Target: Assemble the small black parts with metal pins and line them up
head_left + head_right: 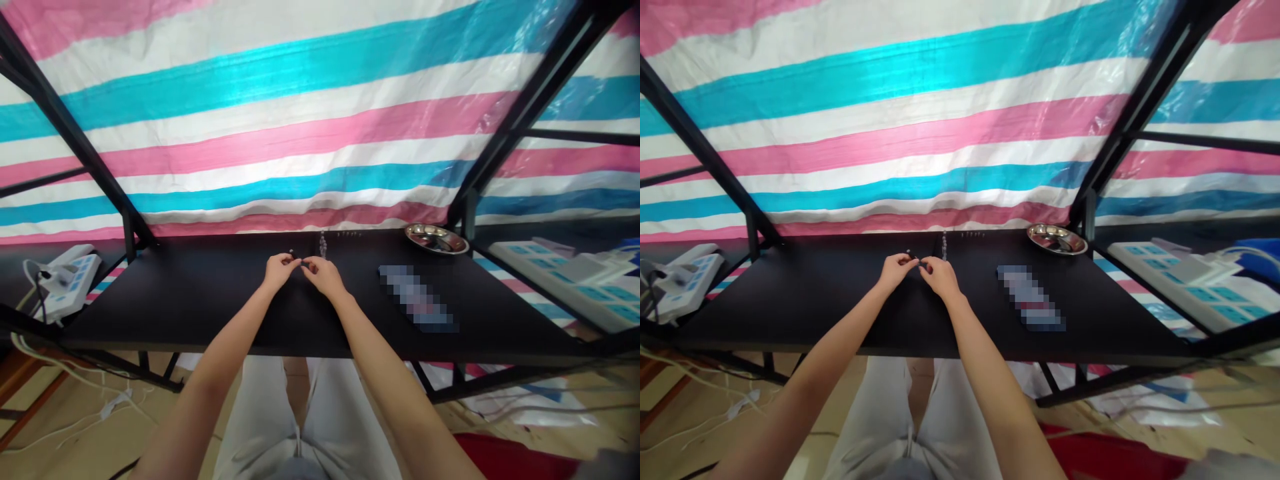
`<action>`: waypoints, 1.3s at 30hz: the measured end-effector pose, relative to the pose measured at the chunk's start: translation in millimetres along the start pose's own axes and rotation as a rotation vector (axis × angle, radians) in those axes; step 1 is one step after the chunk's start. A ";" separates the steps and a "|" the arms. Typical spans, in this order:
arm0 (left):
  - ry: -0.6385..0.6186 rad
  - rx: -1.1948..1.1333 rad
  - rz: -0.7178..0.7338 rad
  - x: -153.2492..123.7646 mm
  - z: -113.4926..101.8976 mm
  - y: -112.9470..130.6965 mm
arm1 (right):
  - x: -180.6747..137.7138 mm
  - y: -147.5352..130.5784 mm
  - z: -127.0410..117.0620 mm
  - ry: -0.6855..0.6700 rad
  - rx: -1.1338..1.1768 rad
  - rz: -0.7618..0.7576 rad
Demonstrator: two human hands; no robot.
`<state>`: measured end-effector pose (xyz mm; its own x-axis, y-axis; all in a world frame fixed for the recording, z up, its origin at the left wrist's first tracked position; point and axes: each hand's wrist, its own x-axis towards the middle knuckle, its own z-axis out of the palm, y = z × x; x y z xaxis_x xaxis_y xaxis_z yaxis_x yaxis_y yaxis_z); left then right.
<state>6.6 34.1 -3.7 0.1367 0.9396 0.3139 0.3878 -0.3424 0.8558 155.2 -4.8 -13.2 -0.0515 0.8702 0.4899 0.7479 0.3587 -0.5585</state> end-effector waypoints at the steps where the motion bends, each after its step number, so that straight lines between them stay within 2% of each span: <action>1: 0.012 0.069 -0.004 4.1 -11.6 -3.8 | -0.2 0.1 0.9 -0.007 0.016 0.001; 4: 0.074 0.274 -0.071 17.8 -54.8 -19.5 | -0.7 -0.3 1.9 -0.007 0.036 0.006; 7: 0.168 0.467 -0.203 26.2 -99.0 -38.1 | -0.8 -0.7 1.4 -0.011 0.029 0.002; 9: 0.218 0.544 -0.271 26.3 -121.4 -48.8 | -0.7 -0.5 1.2 -0.019 0.025 0.002; 12: 0.266 0.592 -0.317 21.0 -139.6 -59.8 | -0.9 0.1 1.8 -0.014 0.035 -0.005; 15: 0.276 0.582 -0.336 16.4 -143.4 -65.7 | -1.7 -1.0 2.0 -0.002 0.046 0.003; 19: 0.267 0.561 -0.359 17.5 -141.4 -68.1 | -3.2 -6.4 -2.7 0.085 0.036 0.030; 23: 0.246 0.608 -0.445 17.2 -139.4 -59.8 | -3.2 -6.2 -12.9 0.384 -0.019 0.206; 25: 0.294 0.629 -0.462 11.5 -137.0 -49.8 | -2.0 -0.7 -16.5 0.474 -0.060 0.320; 28: 0.493 0.689 -0.360 -4.3 -127.9 -30.2 | 0.4 10.3 -16.2 0.411 -0.119 0.458; 30: 0.526 0.738 -0.139 -16.5 -116.3 -16.9 | 1.3 15.3 -13.0 0.294 -0.160 0.525; 32: 0.415 0.784 0.115 -26.6 -99.4 -5.1 | 1.6 16.9 -9.4 0.204 -0.199 0.554; 35: 0.089 0.826 0.407 -34.2 -65.4 8.4 | 1.3 15.0 -6.0 0.138 -0.236 0.557; 37: -0.071 0.854 0.490 -33.7 -40.4 13.9 | 1.3 13.4 -4.9 0.109 -0.242 0.546; 39: -0.165 0.874 0.507 -29.9 -17.0 16.1 | 1.5 12.8 -4.1 0.091 -0.247 0.530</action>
<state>-6.7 0.4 7.6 0.5675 0.6967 0.4389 0.7694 -0.6384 0.0186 167.4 -0.2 -16.8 0.4200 0.8729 0.2482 0.7885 -0.2155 -0.5761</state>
